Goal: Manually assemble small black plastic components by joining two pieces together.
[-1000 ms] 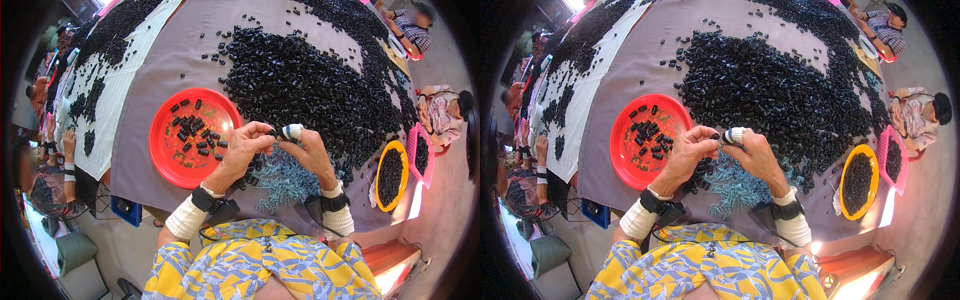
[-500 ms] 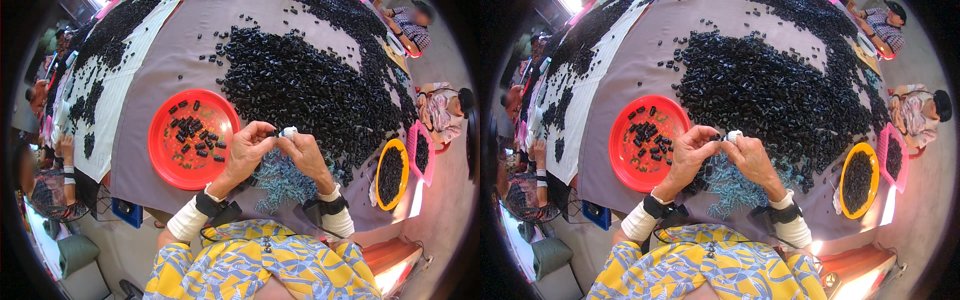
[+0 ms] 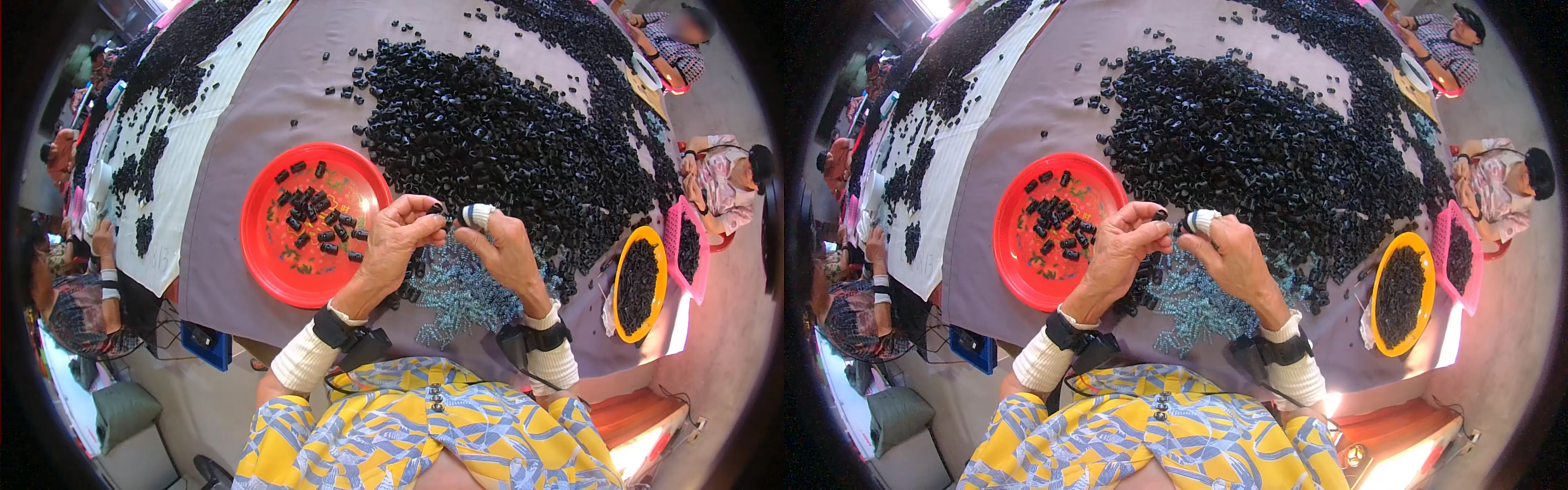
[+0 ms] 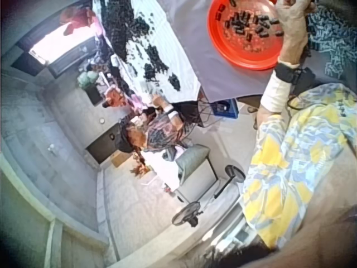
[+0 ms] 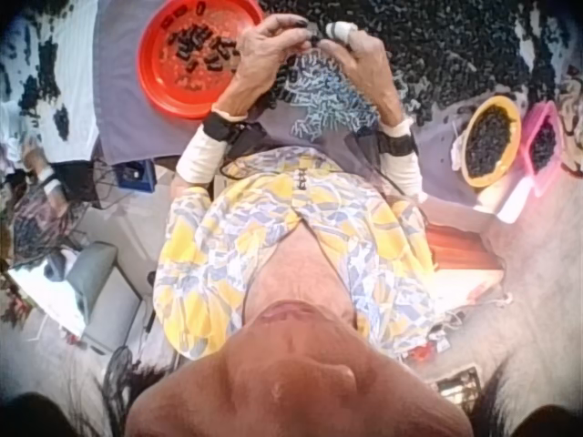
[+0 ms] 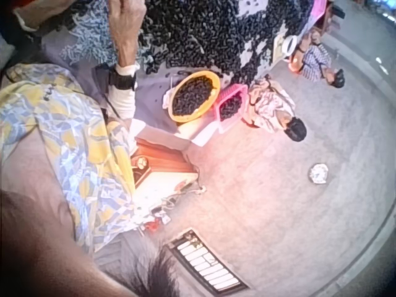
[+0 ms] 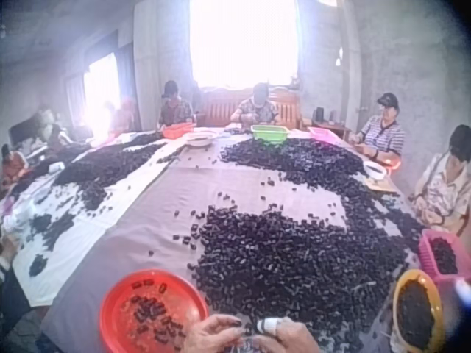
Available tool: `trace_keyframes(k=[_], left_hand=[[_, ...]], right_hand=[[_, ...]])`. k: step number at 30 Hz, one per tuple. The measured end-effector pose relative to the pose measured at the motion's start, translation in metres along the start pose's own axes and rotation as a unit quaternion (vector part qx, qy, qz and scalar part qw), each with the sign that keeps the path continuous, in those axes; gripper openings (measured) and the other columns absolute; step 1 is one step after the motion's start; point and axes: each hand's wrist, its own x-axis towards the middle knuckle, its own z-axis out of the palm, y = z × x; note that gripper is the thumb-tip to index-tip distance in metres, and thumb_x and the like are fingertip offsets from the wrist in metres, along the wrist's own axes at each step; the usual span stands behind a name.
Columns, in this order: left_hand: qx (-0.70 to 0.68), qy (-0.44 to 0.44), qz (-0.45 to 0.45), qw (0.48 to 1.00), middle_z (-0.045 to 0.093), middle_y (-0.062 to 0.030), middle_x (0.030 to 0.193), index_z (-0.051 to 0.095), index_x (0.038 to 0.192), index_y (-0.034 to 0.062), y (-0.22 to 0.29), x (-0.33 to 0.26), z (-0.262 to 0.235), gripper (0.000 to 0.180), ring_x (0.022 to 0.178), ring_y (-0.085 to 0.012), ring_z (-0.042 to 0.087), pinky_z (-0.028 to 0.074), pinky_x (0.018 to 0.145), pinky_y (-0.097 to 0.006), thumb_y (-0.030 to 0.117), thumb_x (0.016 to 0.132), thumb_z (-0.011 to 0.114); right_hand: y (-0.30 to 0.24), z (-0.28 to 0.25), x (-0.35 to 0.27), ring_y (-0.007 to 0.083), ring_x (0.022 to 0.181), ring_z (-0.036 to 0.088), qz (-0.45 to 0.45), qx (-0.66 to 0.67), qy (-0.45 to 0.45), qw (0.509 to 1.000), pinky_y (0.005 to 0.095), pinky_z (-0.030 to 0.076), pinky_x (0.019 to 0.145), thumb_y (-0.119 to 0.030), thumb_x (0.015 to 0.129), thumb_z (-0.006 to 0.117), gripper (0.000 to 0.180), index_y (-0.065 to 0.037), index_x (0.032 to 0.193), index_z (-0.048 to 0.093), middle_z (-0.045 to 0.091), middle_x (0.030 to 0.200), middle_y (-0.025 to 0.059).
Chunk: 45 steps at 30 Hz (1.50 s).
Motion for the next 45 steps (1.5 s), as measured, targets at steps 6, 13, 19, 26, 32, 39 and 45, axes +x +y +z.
trace_keyframes(k=[6, 13, 19, 26, 32, 39, 45], left_hand=[[0.014, -0.031, 0.026, 0.999, 0.065, -0.006, 0.085, 0.057, 0.107, -0.0006, 0.001, -0.001, 0.003, 0.022, 0.073, -0.0128, 0.064, 0.054, 0.069, -0.027, 0.005, 0.086, 0.064], [0.043, -0.046, 0.047, 0.997, 0.066, -0.0058, 0.088, 0.059, 0.108, 0.0001, 0.0, 0.0, 0.001, 0.022, 0.076, -0.0114, 0.064, 0.053, 0.071, -0.025, 0.006, 0.088, 0.063], [0.12, -0.055, 0.095, 0.987, 0.066, -0.0045, 0.09, 0.06, 0.109, -0.0017, 0.001, 0.001, 0.002, 0.022, 0.079, -0.0097, 0.063, 0.053, 0.073, -0.023, 0.004, 0.089, 0.062], [0.202, -0.037, 0.125, 0.971, 0.066, -0.0032, 0.089, 0.062, 0.106, -0.0024, 0.005, -0.002, 0.002, 0.02, 0.079, -0.0063, 0.06, 0.05, 0.07, -0.021, 0.001, 0.086, 0.063], [0.203, -0.024, 0.133, 0.97, 0.067, -0.0035, 0.085, 0.064, 0.103, -0.0015, 0.012, 0.002, -0.002, 0.018, 0.079, -0.0067, 0.061, 0.05, 0.069, -0.021, 0.0, 0.085, 0.063], [0.068, 0.033, 0.12, 0.99, 0.067, -0.008, 0.09, 0.062, 0.104, -0.0006, 0.03, 0.006, -0.022, 0.018, 0.076, -0.0136, 0.063, 0.053, 0.072, -0.026, 0.003, 0.086, 0.063], [0.036, 0.043, 0.099, 0.993, 0.066, -0.0084, 0.09, 0.06, 0.103, -0.0007, 0.027, 0.007, -0.028, 0.017, 0.076, -0.0141, 0.063, 0.053, 0.072, -0.027, 0.003, 0.086, 0.063]], right_hand=[[-0.005, 0.004, 0.008, 0.0305, 0.064, 0.053, 0.018, 0.03, 0.031, 0.999, 0.0381, 0.04, 0.058, -0.015, 0.082, 0.066, 0.016, 0.0, 0.079, 0.06, 0.058, 0.07, 0.0146], [-0.009, -0.006, 0.016, 0.0281, 0.063, 0.054, 0.025, 0.056, 0.066, 0.996, 0.0354, 0.042, 0.058, -0.012, 0.079, 0.067, 0.013, -0.001, 0.081, 0.062, 0.059, 0.069, 0.0123], [-0.004, -0.007, 0.023, 0.0281, 0.066, 0.055, -0.066, -0.029, 0.049, 0.996, 0.0365, 0.041, 0.066, -0.012, 0.077, 0.067, 0.012, -0.002, 0.076, 0.062, 0.059, 0.069, 0.0107], [-0.012, -0.016, 0.035, 0.0295, 0.07, 0.057, -0.108, -0.073, -0.014, 0.991, 0.0376, 0.04, 0.072, -0.011, 0.076, 0.066, 0.013, -0.002, 0.072, 0.058, 0.058, 0.069, 0.0105], [-0.016, -0.016, 0.05, 0.0226, 0.052, 0.045, -0.014, -0.001, -0.071, 0.997, 0.0325, 0.038, 0.054, -0.013, 0.076, 0.068, 0.018, 0.001, 0.071, 0.056, 0.052, 0.06, 0.0116], [0.008, 0.007, 0.049, 0.0323, 0.059, 0.058, -0.051, -0.052, -0.043, 0.996, 0.0371, 0.043, 0.052, -0.015, 0.077, 0.068, 0.017, 0.0, 0.077, 0.059, 0.057, 0.067, 0.0165], [0.032, 0.041, 0.035, 0.0269, 0.081, 0.056, -0.144, -0.268, -0.085, 0.949, 0.0399, 0.042, 0.072, -0.012, 0.073, 0.066, 0.009, -0.008, 0.079, 0.061, 0.058, 0.079, 0.0079]])
